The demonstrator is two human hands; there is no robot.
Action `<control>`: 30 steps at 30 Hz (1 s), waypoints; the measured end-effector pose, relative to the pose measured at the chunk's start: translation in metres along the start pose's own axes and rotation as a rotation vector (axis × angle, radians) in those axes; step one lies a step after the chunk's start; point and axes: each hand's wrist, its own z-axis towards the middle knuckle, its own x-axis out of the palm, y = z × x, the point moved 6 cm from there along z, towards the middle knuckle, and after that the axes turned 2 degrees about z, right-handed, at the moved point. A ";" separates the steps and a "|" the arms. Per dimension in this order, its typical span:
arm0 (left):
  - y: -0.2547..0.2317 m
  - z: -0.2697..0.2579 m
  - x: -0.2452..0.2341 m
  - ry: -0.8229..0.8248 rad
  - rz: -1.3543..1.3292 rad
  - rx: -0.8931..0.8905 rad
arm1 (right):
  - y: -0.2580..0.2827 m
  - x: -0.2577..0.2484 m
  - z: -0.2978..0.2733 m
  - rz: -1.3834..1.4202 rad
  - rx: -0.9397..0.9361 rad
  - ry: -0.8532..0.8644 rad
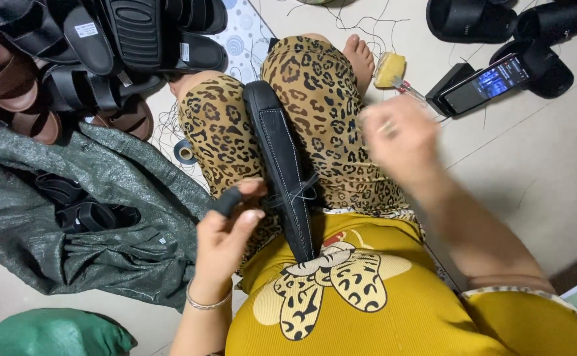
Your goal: Hand-sewing a black sandal strap using a needle and thread while sitting on the floor.
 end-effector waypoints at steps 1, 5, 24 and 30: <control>0.015 -0.005 0.000 0.053 0.147 -0.107 | -0.036 -0.017 -0.016 -0.170 0.117 -0.086; 0.086 -0.046 -0.021 0.216 0.539 -0.621 | -0.150 -0.075 -0.086 -0.424 0.569 -0.090; -0.086 0.068 -0.024 -0.415 0.853 0.768 | 0.078 0.015 0.006 0.471 0.271 0.742; -0.012 0.122 -0.050 -0.147 -0.755 0.147 | 0.065 0.037 0.023 1.570 0.350 0.212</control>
